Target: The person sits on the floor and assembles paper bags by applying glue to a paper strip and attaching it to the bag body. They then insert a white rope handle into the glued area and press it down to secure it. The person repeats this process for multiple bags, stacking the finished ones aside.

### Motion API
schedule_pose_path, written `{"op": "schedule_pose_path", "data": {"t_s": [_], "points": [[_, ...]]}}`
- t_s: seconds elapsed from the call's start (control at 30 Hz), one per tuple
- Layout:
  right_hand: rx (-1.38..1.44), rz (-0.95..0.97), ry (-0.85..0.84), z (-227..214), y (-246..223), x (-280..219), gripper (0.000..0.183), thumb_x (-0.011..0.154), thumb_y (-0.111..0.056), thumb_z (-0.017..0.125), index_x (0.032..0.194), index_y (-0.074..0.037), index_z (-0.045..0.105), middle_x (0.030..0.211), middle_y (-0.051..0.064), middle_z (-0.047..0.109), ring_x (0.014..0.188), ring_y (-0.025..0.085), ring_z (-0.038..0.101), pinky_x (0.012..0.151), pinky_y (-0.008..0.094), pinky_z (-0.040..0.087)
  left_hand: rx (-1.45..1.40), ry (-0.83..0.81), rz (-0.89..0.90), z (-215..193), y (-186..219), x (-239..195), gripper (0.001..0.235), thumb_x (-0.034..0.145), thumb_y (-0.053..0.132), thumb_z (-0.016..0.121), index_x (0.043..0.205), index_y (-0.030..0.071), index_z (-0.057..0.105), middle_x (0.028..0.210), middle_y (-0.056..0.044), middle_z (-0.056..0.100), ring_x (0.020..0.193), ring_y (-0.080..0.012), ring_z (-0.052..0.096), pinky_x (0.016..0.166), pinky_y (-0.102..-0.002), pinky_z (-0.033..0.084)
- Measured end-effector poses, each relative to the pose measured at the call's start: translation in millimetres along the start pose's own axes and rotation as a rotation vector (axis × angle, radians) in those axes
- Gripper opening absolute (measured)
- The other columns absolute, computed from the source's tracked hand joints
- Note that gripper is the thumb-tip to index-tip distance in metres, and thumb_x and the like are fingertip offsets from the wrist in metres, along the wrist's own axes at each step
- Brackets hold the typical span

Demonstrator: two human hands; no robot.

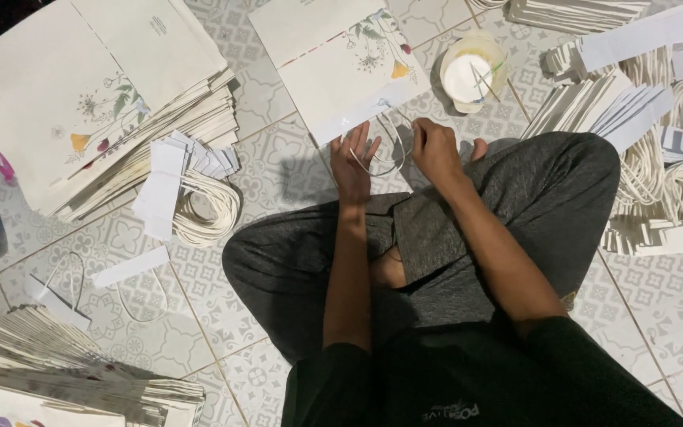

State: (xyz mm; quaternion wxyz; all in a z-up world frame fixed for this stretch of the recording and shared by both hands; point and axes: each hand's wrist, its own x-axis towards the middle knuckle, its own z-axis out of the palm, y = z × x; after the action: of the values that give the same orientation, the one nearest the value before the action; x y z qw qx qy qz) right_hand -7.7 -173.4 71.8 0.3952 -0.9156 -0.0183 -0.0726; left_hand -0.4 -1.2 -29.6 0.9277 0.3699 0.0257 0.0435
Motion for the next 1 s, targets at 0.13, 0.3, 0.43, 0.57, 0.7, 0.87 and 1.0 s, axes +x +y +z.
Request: {"op": "schedule_pose_path", "data": {"t_s": [0.13,0.3,0.43,0.57,0.7,0.87,1.0], "points": [[0.031,-0.017,0.035,-5,-8,-1,0.024,0.110,-0.004,0.052,0.109,0.014,0.068,0.076,0.033,0.066,0.071,0.036,0.070,0.055,0.040,0.052,-0.127,0.026,-0.029,-6,-6,3,0.040,0.106,0.035,0.062,0.129,0.004,0.051,0.150,-0.038,0.044,0.144,-0.0480,0.039,0.110,-0.065,0.048],[0.118,-0.142,-0.055,5,-35,-7,0.023,0.110,-0.006,0.054,0.109,0.010,0.070,0.080,0.033,0.067,0.075,0.042,0.072,0.055,0.043,0.055,-0.008,0.005,-0.033,-6,-8,3,0.054,0.107,0.044,0.056,0.140,0.003,0.045,0.150,-0.036,0.044,0.144,-0.0447,0.041,0.111,-0.062,0.049],[0.164,-0.138,-0.125,10,-47,-8,0.024,0.110,-0.008,0.053,0.109,0.008,0.071,0.077,0.030,0.068,0.070,0.033,0.070,0.055,0.039,0.055,0.035,0.074,-0.098,11,6,1,0.051,0.106,0.046,0.055,0.132,0.002,0.048,0.149,-0.036,0.047,0.145,-0.0442,0.043,0.108,-0.061,0.049],[0.122,-0.144,-0.105,9,-38,-4,0.023,0.109,-0.006,0.054,0.108,0.010,0.070,0.076,0.032,0.067,0.071,0.038,0.071,0.053,0.041,0.053,-0.122,0.182,-0.178,11,4,3,0.023,0.111,0.020,0.045,0.127,0.004,0.049,0.149,-0.037,0.045,0.143,-0.0472,0.042,0.109,-0.064,0.048],[0.081,-0.072,-0.034,6,-18,-3,0.022,0.110,-0.006,0.053,0.108,0.009,0.070,0.075,0.028,0.068,0.067,0.029,0.068,0.055,0.036,0.051,-0.242,0.144,-0.076,11,6,-2,0.021,0.106,0.020,0.064,0.119,0.004,0.057,0.147,-0.041,0.043,0.143,-0.0516,0.039,0.108,-0.067,0.048],[0.057,-0.040,0.050,-2,-4,3,0.023,0.109,-0.005,0.054,0.106,0.012,0.069,0.077,0.033,0.067,0.071,0.039,0.071,0.053,0.041,0.052,-0.178,-0.021,0.032,-23,-25,5,0.045,0.098,0.034,0.070,0.128,0.006,0.052,0.151,-0.041,0.040,0.146,-0.0505,0.035,0.111,-0.067,0.046],[0.077,-0.011,0.088,-5,-3,3,0.023,0.108,-0.003,0.054,0.106,0.013,0.069,0.079,0.034,0.068,0.071,0.039,0.071,0.053,0.041,0.052,-0.310,-0.039,0.038,-27,-28,5,0.045,0.097,0.017,0.073,0.129,0.000,0.047,0.155,-0.044,0.027,0.146,-0.0547,0.029,0.113,-0.070,0.044]]}}
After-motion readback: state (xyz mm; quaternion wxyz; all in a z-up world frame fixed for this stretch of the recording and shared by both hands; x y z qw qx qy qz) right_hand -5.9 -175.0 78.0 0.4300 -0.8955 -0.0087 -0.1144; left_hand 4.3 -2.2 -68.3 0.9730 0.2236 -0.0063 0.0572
